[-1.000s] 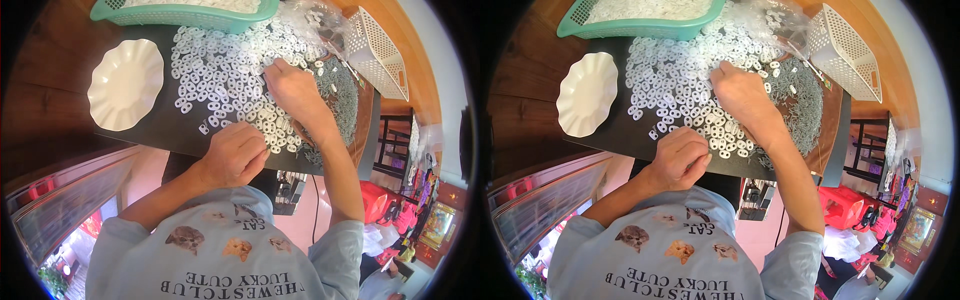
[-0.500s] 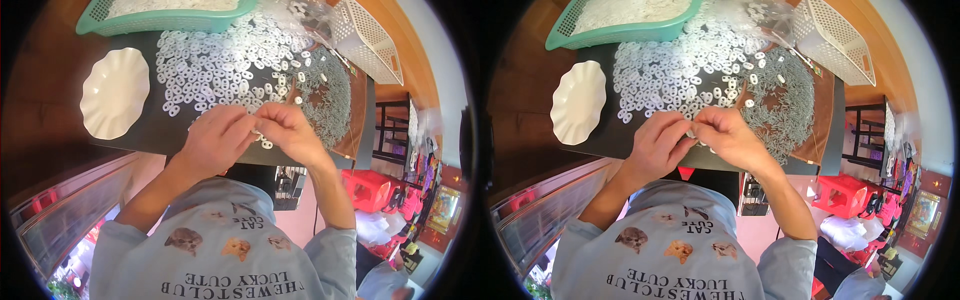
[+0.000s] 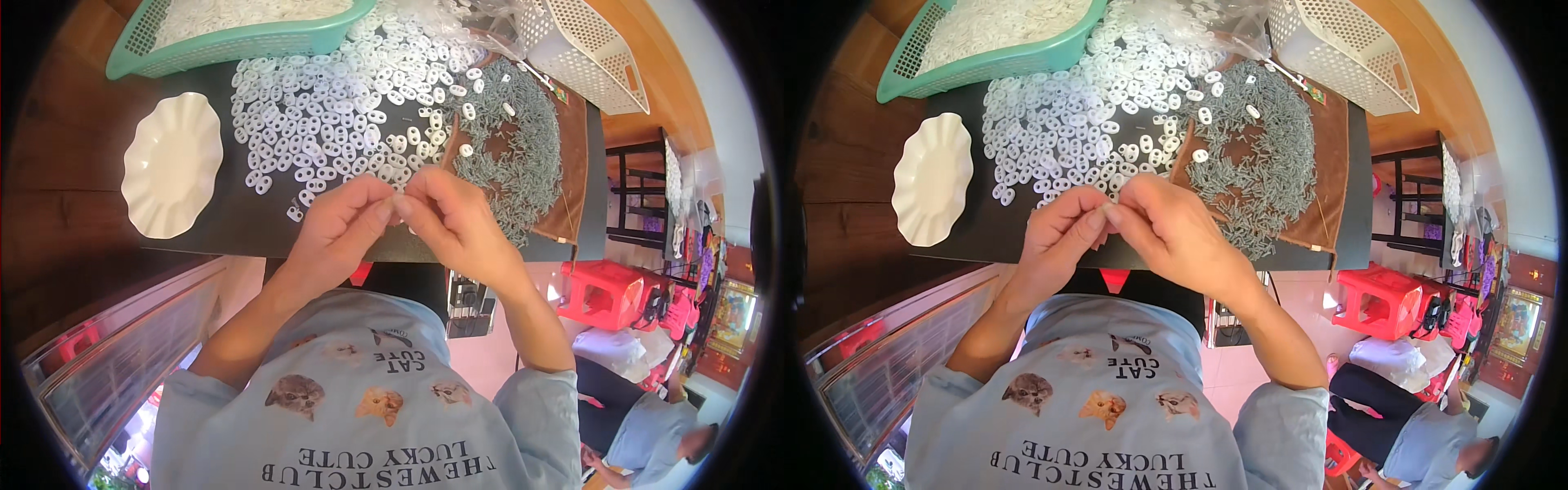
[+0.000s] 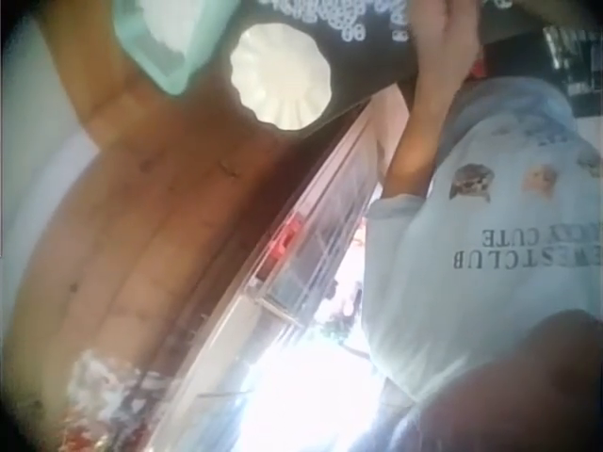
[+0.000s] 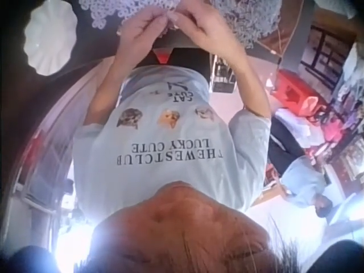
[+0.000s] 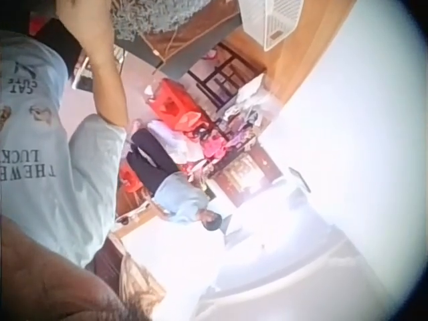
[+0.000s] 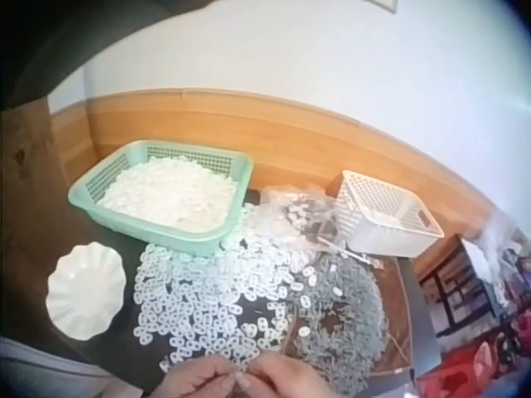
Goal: Sorting and inspecting small white plastic components on a table.
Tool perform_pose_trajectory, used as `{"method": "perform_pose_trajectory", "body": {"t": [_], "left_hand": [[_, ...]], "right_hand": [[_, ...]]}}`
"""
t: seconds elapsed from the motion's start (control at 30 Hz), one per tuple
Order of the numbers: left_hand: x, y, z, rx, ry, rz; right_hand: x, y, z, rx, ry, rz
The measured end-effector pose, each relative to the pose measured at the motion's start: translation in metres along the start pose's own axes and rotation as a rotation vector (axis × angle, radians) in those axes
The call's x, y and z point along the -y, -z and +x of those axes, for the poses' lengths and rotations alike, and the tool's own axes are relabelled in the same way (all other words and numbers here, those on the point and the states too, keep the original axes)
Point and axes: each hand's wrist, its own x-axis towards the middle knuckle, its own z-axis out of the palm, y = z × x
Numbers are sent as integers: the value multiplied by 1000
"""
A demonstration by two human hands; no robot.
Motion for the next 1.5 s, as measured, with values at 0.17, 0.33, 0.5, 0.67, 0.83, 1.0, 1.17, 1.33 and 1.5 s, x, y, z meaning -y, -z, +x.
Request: {"method": "perform_pose_trajectory", "body": {"t": [0.17,0.33,0.5,0.67,0.83,1.0,1.17,1.33,1.5], "left_hand": [[6,-4,1,24,34,207],[6,-2,2,24,52,308],[4,-3,0,8,85,323],[4,1,-1,-19,106,325],[6,2,0,-141,46,201],[6,9,0,-171,38,171],[10,16,-2,-217,-14,213],[3,17,1,-194,63,156],[-9,15,12,-221,98,-47]], "right_hand": [[-7,12,-11,-160,43,-172],[-56,98,-7,-393,-95,-618],[-74,116,2,-297,-172,-772],[-61,103,15,-212,-118,-693],[-34,53,54,-62,105,-569],[-32,35,85,51,167,-850],[-35,29,97,156,130,-961],[-42,28,95,104,179,-917],[2,32,72,37,-7,-460]]}}
